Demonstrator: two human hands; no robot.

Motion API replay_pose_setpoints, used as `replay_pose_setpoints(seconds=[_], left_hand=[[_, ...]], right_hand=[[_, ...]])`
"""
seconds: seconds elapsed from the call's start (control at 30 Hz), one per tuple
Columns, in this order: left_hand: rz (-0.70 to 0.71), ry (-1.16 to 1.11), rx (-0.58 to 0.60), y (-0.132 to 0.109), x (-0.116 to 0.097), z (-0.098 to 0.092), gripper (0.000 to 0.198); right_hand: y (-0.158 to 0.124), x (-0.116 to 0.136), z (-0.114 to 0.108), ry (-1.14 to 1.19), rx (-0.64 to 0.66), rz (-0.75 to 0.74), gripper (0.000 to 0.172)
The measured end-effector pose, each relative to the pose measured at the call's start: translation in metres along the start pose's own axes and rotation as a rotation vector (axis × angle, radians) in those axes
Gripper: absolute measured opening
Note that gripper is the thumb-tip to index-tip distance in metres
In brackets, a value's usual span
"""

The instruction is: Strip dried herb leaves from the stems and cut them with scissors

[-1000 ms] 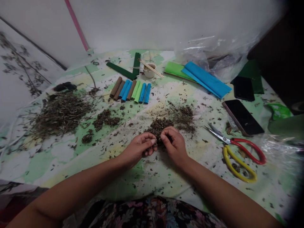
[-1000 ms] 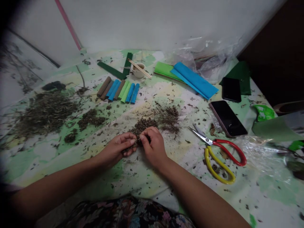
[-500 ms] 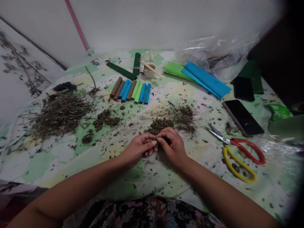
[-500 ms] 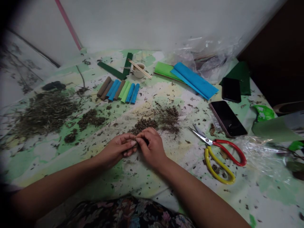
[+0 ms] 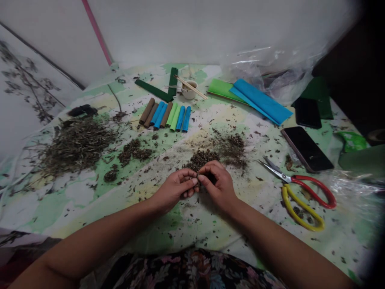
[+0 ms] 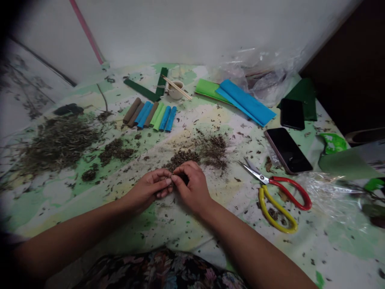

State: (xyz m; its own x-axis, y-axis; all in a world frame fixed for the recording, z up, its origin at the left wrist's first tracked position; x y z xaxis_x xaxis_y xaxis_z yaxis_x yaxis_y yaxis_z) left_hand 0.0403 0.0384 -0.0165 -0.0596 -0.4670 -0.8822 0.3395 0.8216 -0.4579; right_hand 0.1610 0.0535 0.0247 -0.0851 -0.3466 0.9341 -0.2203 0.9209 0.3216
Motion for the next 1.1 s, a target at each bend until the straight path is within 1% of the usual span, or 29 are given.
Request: replay_pose_setpoints(seconds=[0.07, 0.27, 0.37, 0.57, 0.8, 0.97, 1.03, 1.1], left_hand=[[-0.005, 0.0, -0.002, -0.001, -0.001, 0.0, 0.026], [-0.008, 0.005, -0.005, 0.0, 0.0, 0.0, 0.025], [-0.021, 0.009, -0.012, 0.001, 0.001, 0.0, 0.025], [-0.018, -0.034, 0.003, 0.001, 0.001, 0.0, 0.027], [-0.016, -0.038, -0.006, 0.0, 0.0, -0.001, 0.019], [-0.046, -0.04, -0.048, 0.0, 0.0, -0.002, 0.02], [-0.049, -0.045, -0.058, 0.001, 0.002, -0.003, 0.021], [-0.038, -0.059, -0.055, 0.002, 0.003, -0.004, 0.022]], right_hand=[[0.0, 0.0, 0.002, -0.002, 0.014, -0.002, 0.007], [0.001, -0.001, -0.005, 0.006, -0.055, 0.012, 0.015], [0.001, -0.001, -0.005, 0.006, -0.049, 0.021, 0.018], [0.0, 0.0, 0.001, -0.001, 0.011, 0.004, 0.011], [-0.001, -0.001, 0.001, 0.005, -0.003, 0.006, 0.011], [0.002, -0.002, -0.011, 0.008, -0.11, 0.024, 0.019], [0.002, -0.003, -0.012, 0.013, -0.111, 0.028, 0.025], [0.002, -0.002, -0.009, 0.005, -0.072, 0.017, 0.026]])
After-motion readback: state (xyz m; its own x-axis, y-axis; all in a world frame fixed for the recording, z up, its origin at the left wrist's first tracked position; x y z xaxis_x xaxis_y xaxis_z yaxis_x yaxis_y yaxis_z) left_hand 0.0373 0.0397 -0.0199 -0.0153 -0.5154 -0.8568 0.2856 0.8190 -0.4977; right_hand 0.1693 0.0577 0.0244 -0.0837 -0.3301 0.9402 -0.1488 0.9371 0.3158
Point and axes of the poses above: each hand's wrist, its own y-axis towards the middle knuckle, its own z-axis out of the palm, x = y × z, the point moved 7 cm from there along y, towards the middle knuckle, and after that the axes turned 13 degrees about y, right-handed, at the moved point
